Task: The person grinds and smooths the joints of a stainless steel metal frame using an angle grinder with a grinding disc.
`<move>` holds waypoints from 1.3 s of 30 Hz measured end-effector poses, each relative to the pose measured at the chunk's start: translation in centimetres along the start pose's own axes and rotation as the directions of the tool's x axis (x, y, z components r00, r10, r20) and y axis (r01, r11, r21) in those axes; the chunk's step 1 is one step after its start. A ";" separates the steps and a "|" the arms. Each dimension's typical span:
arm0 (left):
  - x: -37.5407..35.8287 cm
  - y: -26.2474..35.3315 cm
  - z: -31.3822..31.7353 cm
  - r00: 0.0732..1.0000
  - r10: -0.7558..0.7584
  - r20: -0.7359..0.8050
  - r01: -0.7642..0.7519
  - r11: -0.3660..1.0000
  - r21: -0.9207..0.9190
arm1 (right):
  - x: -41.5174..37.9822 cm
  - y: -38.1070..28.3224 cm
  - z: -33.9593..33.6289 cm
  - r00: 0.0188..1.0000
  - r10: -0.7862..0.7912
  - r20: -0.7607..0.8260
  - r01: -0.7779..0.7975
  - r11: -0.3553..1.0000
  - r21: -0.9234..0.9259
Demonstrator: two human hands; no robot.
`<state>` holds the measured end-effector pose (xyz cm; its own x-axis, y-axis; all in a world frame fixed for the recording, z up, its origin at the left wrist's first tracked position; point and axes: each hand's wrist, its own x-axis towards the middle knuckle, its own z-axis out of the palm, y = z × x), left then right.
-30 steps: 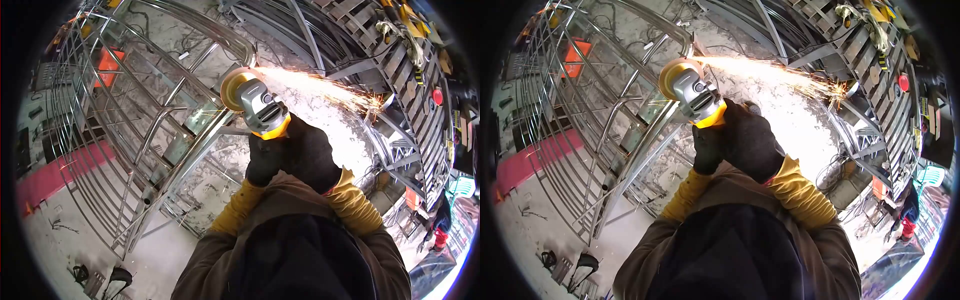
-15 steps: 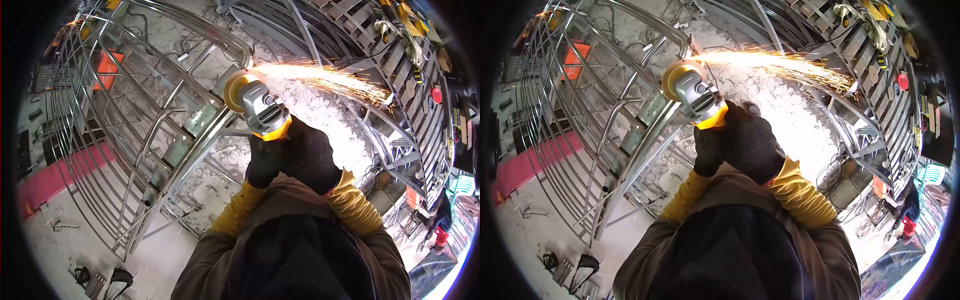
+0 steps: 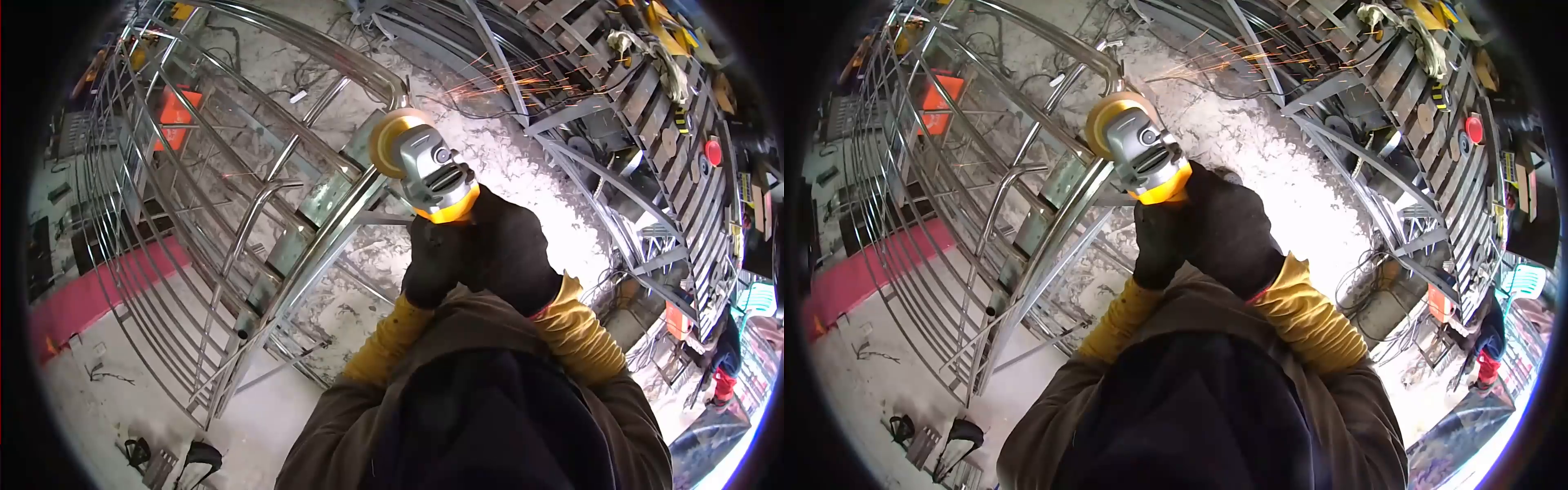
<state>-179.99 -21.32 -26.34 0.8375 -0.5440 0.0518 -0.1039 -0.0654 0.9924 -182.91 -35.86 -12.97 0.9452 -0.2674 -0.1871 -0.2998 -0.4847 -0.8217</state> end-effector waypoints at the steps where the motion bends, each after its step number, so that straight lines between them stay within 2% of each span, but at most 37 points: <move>1: 0.0 0.5 -0.1 1.000 0.000 -0.003 0.000 1.000 0.003 | 0.1 -0.4 -0.2 0.999 0.052 0.008 -0.052 0.999 -0.011; 2: -0.2 1.2 0.0 0.988 -0.151 0.043 0.157 0.937 -0.313 | -0.1 -0.5 -0.4 0.999 0.050 0.009 -0.050 0.999 -0.010; 3: -0.3 2.0 0.2 0.952 -0.276 0.135 0.301 0.752 -0.587 | -0.6 -0.3 -0.7 0.994 0.097 0.041 -0.095 0.995 -0.038; 4: -0.9 2.3 1.1 0.968 -0.244 0.065 0.246 0.854 -0.459 | -1.0 -0.1 -1.1 0.987 0.145 0.072 -0.140 0.988 -0.067; 5: -1.4 1.6 1.7 0.961 -0.274 0.036 0.256 0.834 -0.489 | -1.5 0.6 -1.2 0.985 0.126 0.119 -0.125 0.992 -0.017; 7: -2.5 0.1 1.8 0.951 -0.309 0.009 0.269 0.812 -0.518 | -2.1 0.9 -0.5 0.992 0.091 0.089 -0.094 0.995 0.034; 8: -2.9 -0.5 1.5 0.963 -0.269 0.001 0.247 0.883 -0.399 | -2.3 1.0 -0.3 0.997 0.058 0.052 -0.062 0.995 0.083; 9: -3.1 -0.7 1.3 0.974 -0.228 0.000 0.219 0.937 -0.273 | -1.7 0.0 -0.6 0.992 0.099 0.083 -0.102 0.994 0.032; 10: -3.3 -0.9 1.1 0.972 -0.234 0.002 0.225 0.936 -0.272 | -1.5 0.4 -0.3 0.991 0.104 0.086 -0.107 0.994 0.034; 12: -3.3 -0.9 0.8 0.964 -0.262 -0.041 0.220 0.875 -0.431 | -1.0 1.5 0.6 0.996 0.030 0.079 -0.025 0.998 -0.056; 14: -2.5 -0.5 0.2 0.969 -0.241 -0.057 0.199 0.894 -0.402 | -0.6 1.7 0.9 0.996 0.010 0.093 -0.007 0.999 -0.037; 16: -1.5 0.3 -0.4 0.977 -0.196 -0.080 0.157 0.926 -0.344 | -0.4 1.6 1.5 0.997 -0.048 0.061 0.032 0.970 0.240; 17: -1.4 -0.2 -0.6 0.977 -0.197 -0.076 0.159 0.925 -0.345 | -0.3 1.8 1.8 0.997 -0.044 0.059 0.029 0.970 0.240; 18: -1.4 -0.5 -0.9 0.956 -0.290 -0.037 0.200 0.742 -0.640 | -0.3 2.1 2.1 0.996 -0.066 0.062 0.050 0.970 0.236; 19: -1.5 -0.7 -1.1 0.931 -0.364 0.030 0.210 0.469 -0.858 | -0.3 2.2 2.4 0.994 -0.089 0.066 0.071 0.970 0.234; 20: -1.6 -0.9 -1.1 0.930 -0.366 0.030 0.212 0.470 -0.857 | -0.2 2.0 2.5 0.994 -0.088 0.067 0.070 0.969 0.237; 22: -1.0 0.4 -1.3 0.948 -0.292 -0.127 0.175 0.811 -0.559 | 0.0 1.3 2.5 0.998 -0.015 0.053 0.007 0.989 0.149; 23: -0.7 0.4 -1.5 0.948 -0.292 -0.127 0.175 0.811 -0.559 | 0.1 1.8 2.8 0.998 -0.015 0.053 0.007 0.989 0.149; 25: 0.2 0.1 -1.9 0.992 -0.073 -0.099 0.060 0.990 -0.130 | 0.5 3.4 3.9 0.998 -0.052 0.032 0.047 0.986 0.162; 26: 0.3 -0.5 -1.9 0.992 -0.072 -0.099 0.059 0.990 -0.132 | 0.7 3.9 4.2 0.998 -0.052 0.031 0.047 0.986 0.160; 28: 0.3 -1.7 -1.8 0.984 -0.093 -0.151 0.039 0.945 -0.325 | 0.9 4.6 4.6 0.993 -0.112 0.024 0.107 0.985 0.138; 29: 0.2 -2.2 -1.9 0.984 -0.094 -0.150 0.040 0.944 -0.327 | 1.1 5.0 5.0 0.994 -0.110 0.024 0.105 0.985 0.137; 31: 0.5 -1.9 -2.4 0.992 -0.036 -0.117 0.015 0.985 -0.175 | 1.3 5.5 5.5 0.978 -0.208 -0.022 0.206 0.939 0.274; 32: 0.7 -1.7 -2.6 0.993 -0.036 -0.115 0.016 0.984 -0.176 | 1.3 5.6 5.6 0.978 -0.205 -0.023 0.204 0.940 0.274; 34: 1.6 -0.1 -3.0 0.989 0.103 -0.106 -0.113 0.989 -0.096 | 1.4 5.6 5.7 0.984 -0.176 0.033 0.168 0.972 0.167; 35: 1.7 -0.2 -3.1 0.989 0.103 -0.105 -0.113 0.989 -0.096 | 1.5 6.0 6.0 0.984 -0.175 0.032 0.167 0.972 0.167; 37: 1.7 -0.3 -3.2 0.997 0.068 -0.046 -0.072 0.993 -0.091 | 1.6 6.5 6.6 0.962 -0.268 -0.049 0.267 0.892 0.366; 39: 1.8 -0.4 -3.4 0.994 0.099 -0.042 -0.102 0.992 -0.076 | 1.4 6.3 6.1 0.961 -0.275 -0.023 0.265 0.897 0.353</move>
<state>-176.66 -19.46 -26.25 0.8451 -0.5119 0.1541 -0.1474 0.0540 0.9876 -182.66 -34.19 -21.73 0.9880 -0.1432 0.0585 0.0271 -0.2122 -0.9769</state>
